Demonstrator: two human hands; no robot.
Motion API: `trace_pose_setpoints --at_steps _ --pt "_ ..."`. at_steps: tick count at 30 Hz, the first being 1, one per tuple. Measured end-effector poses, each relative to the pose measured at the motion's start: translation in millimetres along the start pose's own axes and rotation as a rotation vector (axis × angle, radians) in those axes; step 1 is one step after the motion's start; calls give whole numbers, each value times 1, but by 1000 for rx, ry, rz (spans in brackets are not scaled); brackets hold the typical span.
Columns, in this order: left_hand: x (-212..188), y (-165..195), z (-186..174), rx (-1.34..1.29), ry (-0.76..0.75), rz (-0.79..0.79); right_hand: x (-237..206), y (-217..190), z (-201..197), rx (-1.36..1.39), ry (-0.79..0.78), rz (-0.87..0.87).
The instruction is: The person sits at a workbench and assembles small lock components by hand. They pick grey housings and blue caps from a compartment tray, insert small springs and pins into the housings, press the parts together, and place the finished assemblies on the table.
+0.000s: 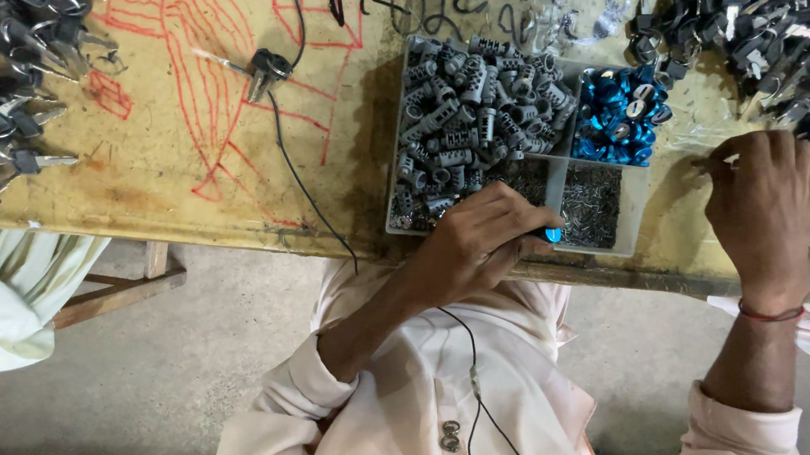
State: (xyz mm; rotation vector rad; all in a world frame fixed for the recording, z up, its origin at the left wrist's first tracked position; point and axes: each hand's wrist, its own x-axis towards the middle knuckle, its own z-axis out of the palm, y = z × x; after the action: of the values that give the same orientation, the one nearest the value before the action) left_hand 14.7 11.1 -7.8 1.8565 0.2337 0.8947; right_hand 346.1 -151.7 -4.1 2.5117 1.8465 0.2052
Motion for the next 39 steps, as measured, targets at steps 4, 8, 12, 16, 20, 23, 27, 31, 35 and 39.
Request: trace_pose_setpoints --at_steps 4,8,12,16,20,23,27,31,35,39 --pt "-1 0 0 11 -1 -21 2 -5 -6 7 -7 2" --pt "0 0 0 3 -2 -7 6 -7 -14 -7 1 7" --pt "1 1 -1 2 -9 -10 9 -5 -17 584 135 29" --pt "1 2 -2 -12 -3 -12 6 -5 -10 1322 242 168" --pt "1 4 -1 -34 10 -29 3 -6 -4 1432 275 274" --pt "2 3 0 -41 2 -55 7 -15 -5 1542 208 418" --pt "1 3 0 -41 -17 -59 16 -38 -21 1366 67 435" --pt "0 2 -1 -48 -35 -46 24 -57 -52 937 69 168" --pt "-1 0 -1 -43 -49 -37 35 -67 -85 330 118 -38" --pt "-3 -3 0 -50 -81 -61 62 -84 -108 624 75 73"
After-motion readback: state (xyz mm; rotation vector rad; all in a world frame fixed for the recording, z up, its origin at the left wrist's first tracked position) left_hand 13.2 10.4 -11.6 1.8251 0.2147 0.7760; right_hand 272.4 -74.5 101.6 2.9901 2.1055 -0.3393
